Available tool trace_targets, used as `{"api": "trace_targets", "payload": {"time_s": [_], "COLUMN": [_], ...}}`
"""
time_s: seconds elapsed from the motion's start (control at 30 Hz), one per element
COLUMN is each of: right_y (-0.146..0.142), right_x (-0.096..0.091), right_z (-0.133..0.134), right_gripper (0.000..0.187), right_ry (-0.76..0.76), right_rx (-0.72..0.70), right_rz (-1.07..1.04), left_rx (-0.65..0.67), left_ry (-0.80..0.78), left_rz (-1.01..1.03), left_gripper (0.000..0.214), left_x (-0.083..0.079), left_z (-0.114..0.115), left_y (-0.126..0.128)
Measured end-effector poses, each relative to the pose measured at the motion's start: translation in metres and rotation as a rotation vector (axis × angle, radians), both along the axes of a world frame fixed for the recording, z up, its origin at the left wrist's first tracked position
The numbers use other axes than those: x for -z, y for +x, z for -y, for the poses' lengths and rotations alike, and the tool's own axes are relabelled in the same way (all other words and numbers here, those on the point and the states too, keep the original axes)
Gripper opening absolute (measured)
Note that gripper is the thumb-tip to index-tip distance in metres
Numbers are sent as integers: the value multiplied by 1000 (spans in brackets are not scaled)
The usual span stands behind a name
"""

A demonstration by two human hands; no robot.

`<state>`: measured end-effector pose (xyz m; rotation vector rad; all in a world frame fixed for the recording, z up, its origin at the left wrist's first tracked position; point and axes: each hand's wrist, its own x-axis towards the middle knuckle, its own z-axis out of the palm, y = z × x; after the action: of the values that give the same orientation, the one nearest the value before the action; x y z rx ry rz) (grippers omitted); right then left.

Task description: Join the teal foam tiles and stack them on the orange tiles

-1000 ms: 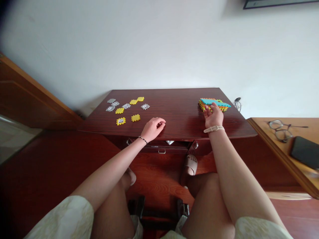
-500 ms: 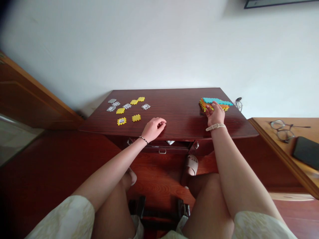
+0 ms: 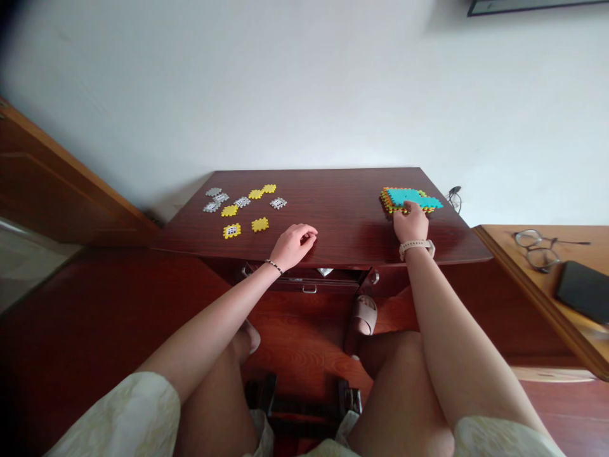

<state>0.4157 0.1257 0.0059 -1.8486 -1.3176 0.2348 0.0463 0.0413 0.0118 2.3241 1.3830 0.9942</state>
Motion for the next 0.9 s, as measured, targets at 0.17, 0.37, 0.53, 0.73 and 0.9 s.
{"api": "trace_targets", "payload": {"time_s": [0.17,0.37,0.53,0.73,0.9], "right_y": [-6,-7,-8,-8,-4], "right_x": [-4,0,-4,-36,-66], "right_z": [0,-2,7,11,-11], "right_gripper": [55,59,59,62,70], "right_ry": [-108,-68,-50,-12,-117], "right_rx": [44,-10,-52,-15,-74], "right_rz": [237,275,272,284,377], "left_rx": [6,10,9,-4,-10], "left_ry": [14,23,22,26,18], "left_rz": [-3,-1,11,13,1], "left_gripper": [11,10,11,12,13], "left_x": [1,3,3,1,-1], "left_z": [-1,-2,-2,-1,0], "left_y": [0,0,0,1,2]}}
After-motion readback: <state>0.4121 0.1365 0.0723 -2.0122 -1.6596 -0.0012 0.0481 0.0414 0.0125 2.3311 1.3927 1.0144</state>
